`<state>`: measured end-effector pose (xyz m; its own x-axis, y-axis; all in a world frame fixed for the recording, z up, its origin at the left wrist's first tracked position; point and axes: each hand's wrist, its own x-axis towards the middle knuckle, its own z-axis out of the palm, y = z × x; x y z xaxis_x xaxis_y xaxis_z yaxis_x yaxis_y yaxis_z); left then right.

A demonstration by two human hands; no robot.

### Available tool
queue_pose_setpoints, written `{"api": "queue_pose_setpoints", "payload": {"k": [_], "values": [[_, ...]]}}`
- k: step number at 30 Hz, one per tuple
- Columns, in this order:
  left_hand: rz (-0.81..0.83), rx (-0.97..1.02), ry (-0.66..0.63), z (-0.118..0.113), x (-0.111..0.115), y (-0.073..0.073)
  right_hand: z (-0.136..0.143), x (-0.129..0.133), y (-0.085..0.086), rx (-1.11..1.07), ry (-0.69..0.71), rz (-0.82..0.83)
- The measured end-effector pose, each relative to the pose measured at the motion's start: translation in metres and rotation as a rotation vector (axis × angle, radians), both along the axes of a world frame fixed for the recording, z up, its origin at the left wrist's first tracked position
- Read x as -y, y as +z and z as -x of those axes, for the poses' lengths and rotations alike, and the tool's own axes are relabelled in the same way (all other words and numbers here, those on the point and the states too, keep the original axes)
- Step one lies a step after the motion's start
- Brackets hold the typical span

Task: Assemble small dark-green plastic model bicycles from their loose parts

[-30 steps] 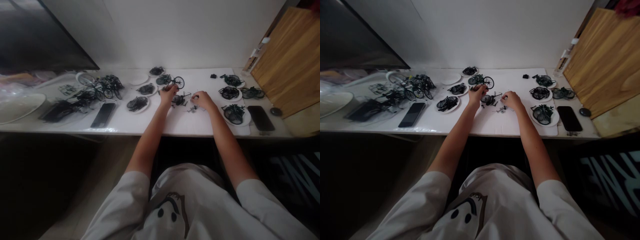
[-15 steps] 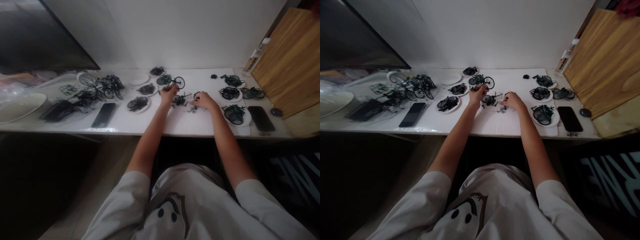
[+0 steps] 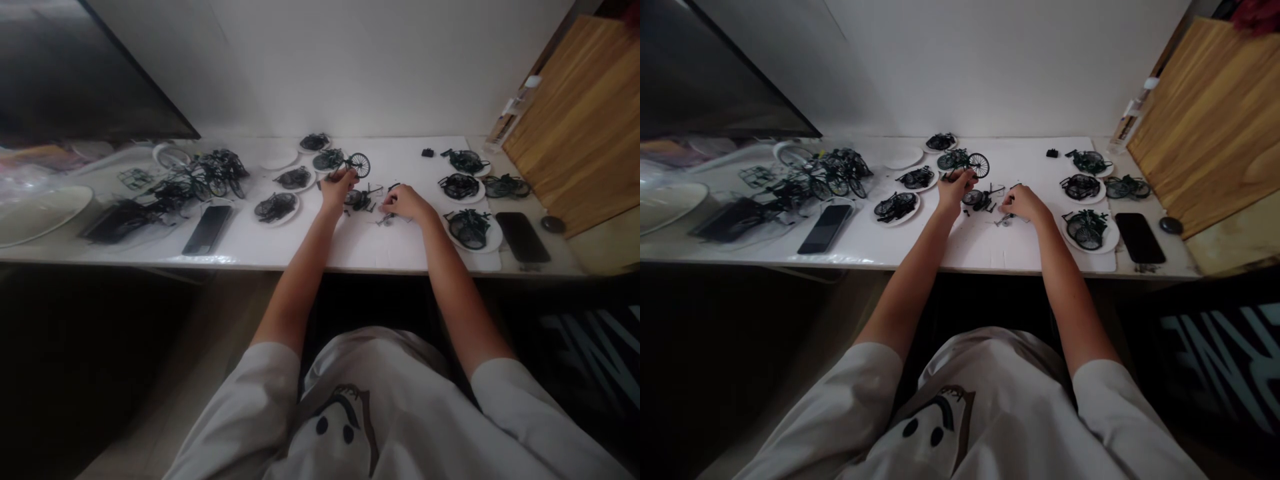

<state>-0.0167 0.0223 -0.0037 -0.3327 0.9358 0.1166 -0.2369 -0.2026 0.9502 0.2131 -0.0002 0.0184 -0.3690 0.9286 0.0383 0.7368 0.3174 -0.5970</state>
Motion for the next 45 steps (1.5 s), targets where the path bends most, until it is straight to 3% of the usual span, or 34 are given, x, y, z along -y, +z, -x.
{"api": "queue_pose_setpoints", "payload": {"k": [5, 9, 17, 29, 38, 45], "values": [[0.016, 0.0, 0.012, -0.002, 0.001, 0.003, 0.006, 0.006, 0.001, -0.019, -0.002, -0.059], [0.031, -0.009, 0.02, -0.003, 0.001, 0.004, 0.011, 0.014, 0.007, -0.129, 0.116, 0.001], [0.001, -0.026, 0.005, -0.002, 0.004, 0.004, 0.029, 0.026, 0.01, -0.131, 0.277, 0.093], [0.027, -0.042, 0.011, -0.003, 0.008, 0.008, 0.032, 0.024, 0.005, -0.195, 0.22, 0.082], [0.026, -0.053, 0.014, -0.004, 0.008, 0.009, 0.031, 0.01, 0.0, -0.398, 0.114, -0.086], [0.015, -0.033, 0.011, -0.004, 0.006, 0.008, 0.03, 0.013, 0.005, -0.42, 0.125, -0.038]]}}
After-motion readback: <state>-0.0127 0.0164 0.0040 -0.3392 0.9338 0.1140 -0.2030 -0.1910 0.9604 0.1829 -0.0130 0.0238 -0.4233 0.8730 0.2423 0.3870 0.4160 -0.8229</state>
